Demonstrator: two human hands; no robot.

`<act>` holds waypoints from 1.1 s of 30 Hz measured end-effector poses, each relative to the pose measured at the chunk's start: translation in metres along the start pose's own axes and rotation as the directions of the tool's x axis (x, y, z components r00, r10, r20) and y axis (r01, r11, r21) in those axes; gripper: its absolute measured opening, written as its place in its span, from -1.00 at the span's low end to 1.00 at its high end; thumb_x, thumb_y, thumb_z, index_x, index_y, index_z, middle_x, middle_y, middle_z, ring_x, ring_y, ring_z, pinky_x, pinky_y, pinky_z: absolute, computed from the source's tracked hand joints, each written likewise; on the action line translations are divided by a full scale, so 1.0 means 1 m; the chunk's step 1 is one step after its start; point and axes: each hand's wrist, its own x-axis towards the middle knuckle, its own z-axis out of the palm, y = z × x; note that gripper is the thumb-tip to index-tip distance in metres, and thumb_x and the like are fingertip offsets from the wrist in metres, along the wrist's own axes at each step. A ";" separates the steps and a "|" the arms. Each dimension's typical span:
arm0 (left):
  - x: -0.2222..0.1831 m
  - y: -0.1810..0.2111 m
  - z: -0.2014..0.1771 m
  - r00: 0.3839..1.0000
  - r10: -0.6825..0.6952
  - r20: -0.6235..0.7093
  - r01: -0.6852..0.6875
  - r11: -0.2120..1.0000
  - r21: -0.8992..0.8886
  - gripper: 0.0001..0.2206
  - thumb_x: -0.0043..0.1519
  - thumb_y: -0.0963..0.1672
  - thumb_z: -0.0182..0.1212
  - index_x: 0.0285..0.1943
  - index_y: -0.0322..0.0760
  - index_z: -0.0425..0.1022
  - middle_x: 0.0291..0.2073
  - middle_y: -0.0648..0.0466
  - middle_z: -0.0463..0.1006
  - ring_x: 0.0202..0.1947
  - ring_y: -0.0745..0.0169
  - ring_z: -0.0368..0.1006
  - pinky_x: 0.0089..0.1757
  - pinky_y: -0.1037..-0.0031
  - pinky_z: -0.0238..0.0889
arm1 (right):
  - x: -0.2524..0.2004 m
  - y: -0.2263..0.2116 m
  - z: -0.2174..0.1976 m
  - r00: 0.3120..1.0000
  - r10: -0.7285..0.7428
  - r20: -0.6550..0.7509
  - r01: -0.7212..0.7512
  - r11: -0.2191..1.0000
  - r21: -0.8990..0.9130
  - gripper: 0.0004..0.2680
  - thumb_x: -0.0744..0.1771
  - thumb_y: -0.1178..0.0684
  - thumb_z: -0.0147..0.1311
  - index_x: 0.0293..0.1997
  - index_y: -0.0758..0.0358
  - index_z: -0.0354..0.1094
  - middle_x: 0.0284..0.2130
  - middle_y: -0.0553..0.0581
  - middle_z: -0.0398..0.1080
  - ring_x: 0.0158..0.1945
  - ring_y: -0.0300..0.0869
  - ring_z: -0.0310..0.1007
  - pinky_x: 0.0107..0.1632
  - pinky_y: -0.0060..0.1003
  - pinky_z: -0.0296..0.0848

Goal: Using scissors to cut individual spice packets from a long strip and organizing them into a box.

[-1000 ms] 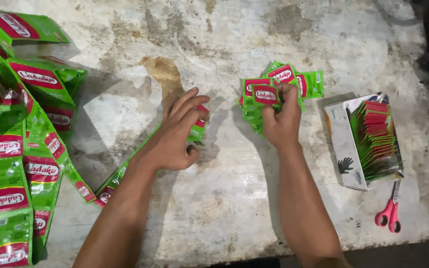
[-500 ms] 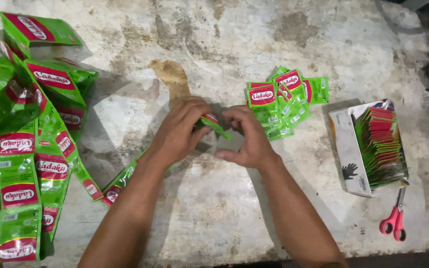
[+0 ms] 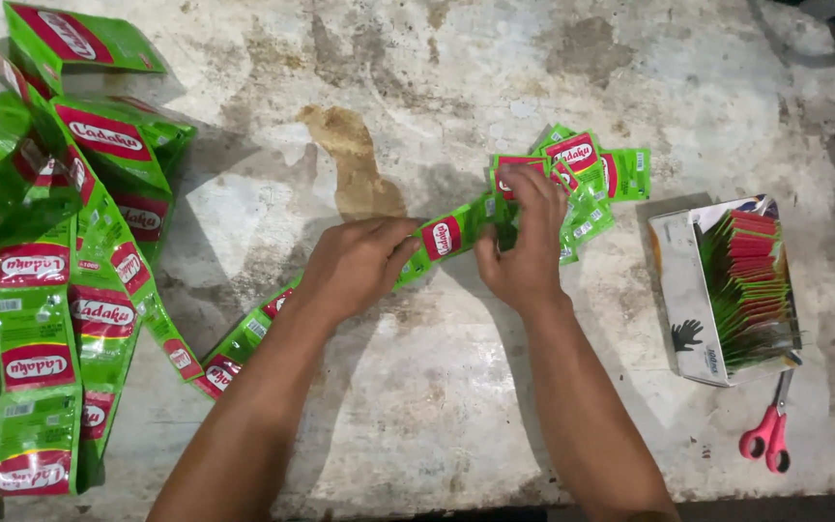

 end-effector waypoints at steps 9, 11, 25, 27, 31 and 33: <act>0.000 0.008 -0.009 0.979 0.049 0.200 -0.050 0.999 0.002 -0.87 0.25 -0.13 0.15 -0.38 -0.15 0.46 -0.59 0.05 0.52 -0.43 -0.05 0.53 -0.34 0.25 0.39 | -0.016 0.003 0.011 0.916 -0.146 0.375 0.201 0.974 -0.110 -0.91 0.28 0.01 0.11 -0.24 0.11 0.42 -0.41 0.04 0.44 -0.25 -0.06 0.46 -0.06 -0.15 0.26; 0.002 0.007 -0.009 0.977 0.080 0.199 -0.082 0.997 0.001 -0.84 0.25 -0.14 0.15 -0.43 -0.17 0.43 -0.61 0.05 0.51 -0.44 -0.06 0.52 -0.34 0.25 0.38 | -0.016 0.007 0.014 0.893 -0.124 0.434 0.175 0.981 -0.080 -0.93 0.29 0.03 0.10 -0.31 0.14 0.41 -0.49 0.07 0.43 -0.34 -0.02 0.48 -0.19 -0.17 0.36; 0.009 0.006 -0.007 0.978 0.017 0.208 0.049 0.950 -0.307 -0.80 0.29 -0.14 0.10 -0.46 -0.12 0.39 -0.72 0.13 0.39 -0.59 0.07 0.41 -0.26 0.37 0.25 | -0.019 0.020 0.015 0.902 -0.054 0.429 -0.115 0.926 0.359 -0.89 0.36 0.08 0.04 -0.31 0.13 0.49 -0.60 0.08 0.35 -0.48 0.04 0.40 -0.29 -0.19 0.35; 0.010 0.007 -0.009 0.978 0.012 0.209 0.056 0.946 -0.318 -0.80 0.29 -0.15 0.10 -0.46 -0.13 0.39 -0.71 0.12 0.39 -0.59 0.06 0.40 -0.25 0.39 0.23 | -0.017 0.016 0.016 0.903 -0.052 0.426 -0.120 0.922 0.369 -0.90 0.35 0.09 0.05 -0.31 0.14 0.49 -0.60 0.08 0.35 -0.49 0.04 0.40 -0.29 -0.19 0.35; 0.009 0.009 -0.013 0.972 0.015 0.234 0.055 0.956 -0.290 -0.82 0.27 -0.15 0.11 -0.44 -0.16 0.39 -0.69 0.04 0.41 -0.57 -0.03 0.41 -0.23 0.36 0.21 | -0.016 0.015 0.016 0.903 -0.051 0.427 -0.129 0.914 0.384 -0.92 0.35 0.11 0.07 -0.27 0.18 0.51 -0.60 0.11 0.36 -0.49 0.04 0.41 -0.30 -0.17 0.35; 0.008 0.008 -0.014 0.966 0.028 0.256 0.043 0.963 -0.267 -0.83 0.26 -0.14 0.12 -0.42 -0.16 0.39 -0.67 0.03 0.40 -0.55 -0.02 0.41 -0.23 0.35 0.20 | -0.011 0.010 0.010 0.887 -0.050 0.460 -0.132 0.925 0.356 -0.93 0.33 0.09 0.11 -0.28 0.20 0.47 -0.58 0.14 0.34 -0.47 0.07 0.39 -0.28 -0.15 0.35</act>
